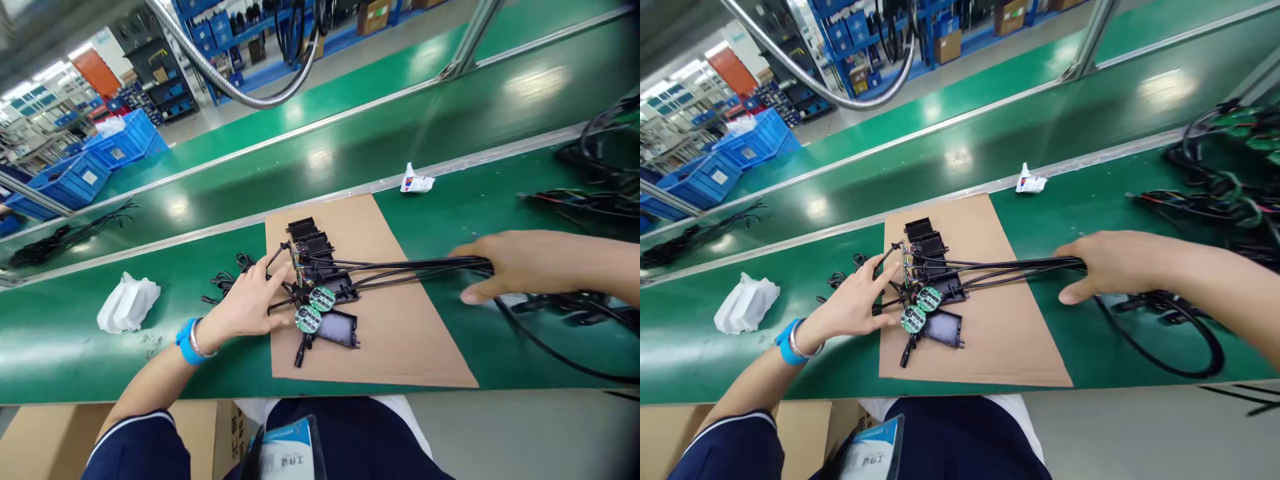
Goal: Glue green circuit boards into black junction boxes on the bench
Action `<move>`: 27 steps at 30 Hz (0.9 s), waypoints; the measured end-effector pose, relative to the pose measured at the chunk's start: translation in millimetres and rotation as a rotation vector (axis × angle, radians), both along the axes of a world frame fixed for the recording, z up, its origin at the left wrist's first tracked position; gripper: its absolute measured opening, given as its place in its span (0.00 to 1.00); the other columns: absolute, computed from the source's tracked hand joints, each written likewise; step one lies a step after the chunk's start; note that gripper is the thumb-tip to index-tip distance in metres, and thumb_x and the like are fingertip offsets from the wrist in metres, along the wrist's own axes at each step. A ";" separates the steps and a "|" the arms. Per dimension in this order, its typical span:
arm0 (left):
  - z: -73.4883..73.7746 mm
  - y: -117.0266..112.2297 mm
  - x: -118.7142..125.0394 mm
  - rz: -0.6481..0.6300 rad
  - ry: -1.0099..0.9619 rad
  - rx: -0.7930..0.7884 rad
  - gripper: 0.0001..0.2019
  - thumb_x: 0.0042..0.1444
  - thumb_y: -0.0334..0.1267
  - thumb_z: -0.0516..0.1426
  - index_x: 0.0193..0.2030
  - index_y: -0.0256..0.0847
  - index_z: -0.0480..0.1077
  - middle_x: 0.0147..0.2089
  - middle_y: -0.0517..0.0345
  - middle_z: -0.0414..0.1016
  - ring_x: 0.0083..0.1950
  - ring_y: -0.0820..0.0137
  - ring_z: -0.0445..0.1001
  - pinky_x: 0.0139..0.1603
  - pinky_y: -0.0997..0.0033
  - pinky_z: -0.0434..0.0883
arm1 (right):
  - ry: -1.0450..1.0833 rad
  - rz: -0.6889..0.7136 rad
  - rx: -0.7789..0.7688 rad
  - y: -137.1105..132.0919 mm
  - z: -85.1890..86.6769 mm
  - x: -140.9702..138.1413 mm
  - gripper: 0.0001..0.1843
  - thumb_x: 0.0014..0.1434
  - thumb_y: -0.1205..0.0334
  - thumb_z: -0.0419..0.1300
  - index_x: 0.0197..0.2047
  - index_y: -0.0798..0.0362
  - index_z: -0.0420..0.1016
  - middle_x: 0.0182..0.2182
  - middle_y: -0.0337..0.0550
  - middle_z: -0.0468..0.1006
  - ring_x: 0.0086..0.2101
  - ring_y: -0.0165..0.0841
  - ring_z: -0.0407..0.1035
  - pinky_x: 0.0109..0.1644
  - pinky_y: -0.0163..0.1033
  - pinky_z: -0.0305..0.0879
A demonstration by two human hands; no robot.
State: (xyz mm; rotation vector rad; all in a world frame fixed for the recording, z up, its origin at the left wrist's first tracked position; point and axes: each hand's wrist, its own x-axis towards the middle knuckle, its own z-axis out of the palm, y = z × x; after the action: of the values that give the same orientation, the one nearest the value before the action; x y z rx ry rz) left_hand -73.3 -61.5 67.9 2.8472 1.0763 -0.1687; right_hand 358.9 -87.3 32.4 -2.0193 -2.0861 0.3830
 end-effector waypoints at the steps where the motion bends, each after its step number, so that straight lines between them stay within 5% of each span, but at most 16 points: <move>1: 0.9 5.6 -3.3 -0.027 -0.060 -0.087 0.52 0.52 0.53 0.65 0.76 0.39 0.42 0.74 0.28 0.45 0.71 0.38 0.54 0.62 0.41 0.66 | -0.021 0.049 -0.063 2.4 1.1 -9.7 0.36 0.19 0.40 0.78 0.34 0.48 0.85 0.28 0.53 0.81 0.29 0.46 0.73 0.27 0.42 0.63; 3: 4.1 20.3 -9.6 -0.022 -0.213 -0.233 0.52 0.53 0.57 0.63 0.76 0.42 0.40 0.74 0.33 0.49 0.70 0.44 0.59 0.62 0.45 0.67 | -0.010 0.225 -0.179 11.6 7.9 -42.0 0.39 0.35 0.33 0.72 0.48 0.48 0.83 0.43 0.57 0.81 0.44 0.54 0.73 0.39 0.51 0.69; 6: 3.3 43.2 -11.0 0.143 -0.428 -0.425 0.38 0.62 0.54 0.56 0.74 0.41 0.50 0.61 0.41 0.72 0.52 0.60 0.75 0.51 0.58 0.73 | 0.220 0.441 -0.011 37.6 16.0 -110.5 0.28 0.59 0.39 0.55 0.52 0.48 0.80 0.50 0.53 0.79 0.52 0.51 0.69 0.57 0.57 0.64; 9: -6.7 57.8 -0.9 0.320 -0.500 -0.460 0.22 0.66 0.49 0.51 0.60 0.39 0.69 0.36 0.56 0.79 0.31 0.70 0.72 0.35 0.70 0.69 | 0.420 0.417 -0.016 71.9 9.7 -169.5 0.24 0.65 0.48 0.49 0.52 0.51 0.77 0.51 0.53 0.77 0.53 0.48 0.68 0.59 0.54 0.61; 11: -13.4 61.8 6.3 0.331 -0.545 -0.395 0.15 0.66 0.46 0.53 0.49 0.39 0.73 0.29 0.61 0.75 0.29 0.72 0.70 0.34 0.72 0.66 | 0.580 0.369 -0.161 91.3 0.7 -189.1 0.20 0.64 0.50 0.51 0.50 0.51 0.76 0.51 0.51 0.77 0.52 0.45 0.69 0.56 0.50 0.63; 14: -16.4 63.8 9.9 0.292 -0.698 -0.388 0.10 0.67 0.43 0.52 0.44 0.40 0.70 0.34 0.60 0.75 0.36 0.71 0.75 0.40 0.72 0.69 | 0.877 0.379 -0.386 104.7 -8.6 -191.4 0.18 0.59 0.48 0.57 0.45 0.52 0.73 0.43 0.47 0.77 0.43 0.39 0.70 0.48 0.44 0.64; 17: -11.9 66.2 9.0 0.268 -0.723 -0.506 0.10 0.69 0.42 0.48 0.43 0.40 0.65 0.41 0.57 0.75 0.35 0.72 0.78 0.40 0.72 0.71 | 1.026 0.438 -0.429 101.6 -10.2 -183.4 0.23 0.54 0.45 0.64 0.44 0.53 0.69 0.33 0.40 0.71 0.34 0.33 0.65 0.39 0.39 0.62; 22: -11.8 75.5 16.9 0.190 -0.531 -0.620 0.13 0.70 0.45 0.45 0.44 0.41 0.66 0.41 0.58 0.76 0.30 0.72 0.75 0.36 0.70 0.71 | 1.027 0.489 -0.200 88.8 -17.1 -183.8 0.22 0.53 0.50 0.67 0.45 0.51 0.65 0.35 0.40 0.70 0.37 0.34 0.66 0.43 0.41 0.66; 27: -24.7 81.4 24.9 0.054 -0.452 -0.685 0.13 0.62 0.49 0.56 0.38 0.40 0.68 0.31 0.62 0.71 0.31 0.71 0.69 0.32 0.73 0.65 | 0.852 0.517 -0.005 79.3 -22.5 -184.0 0.22 0.56 0.51 0.65 0.50 0.51 0.66 0.42 0.47 0.75 0.42 0.38 0.71 0.50 0.47 0.68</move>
State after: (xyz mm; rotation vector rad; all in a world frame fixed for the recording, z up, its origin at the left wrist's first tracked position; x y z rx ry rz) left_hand -48.4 19.8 43.2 2.1004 0.7955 0.0955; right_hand 175.0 -8.0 9.9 -0.9685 -1.9395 1.0949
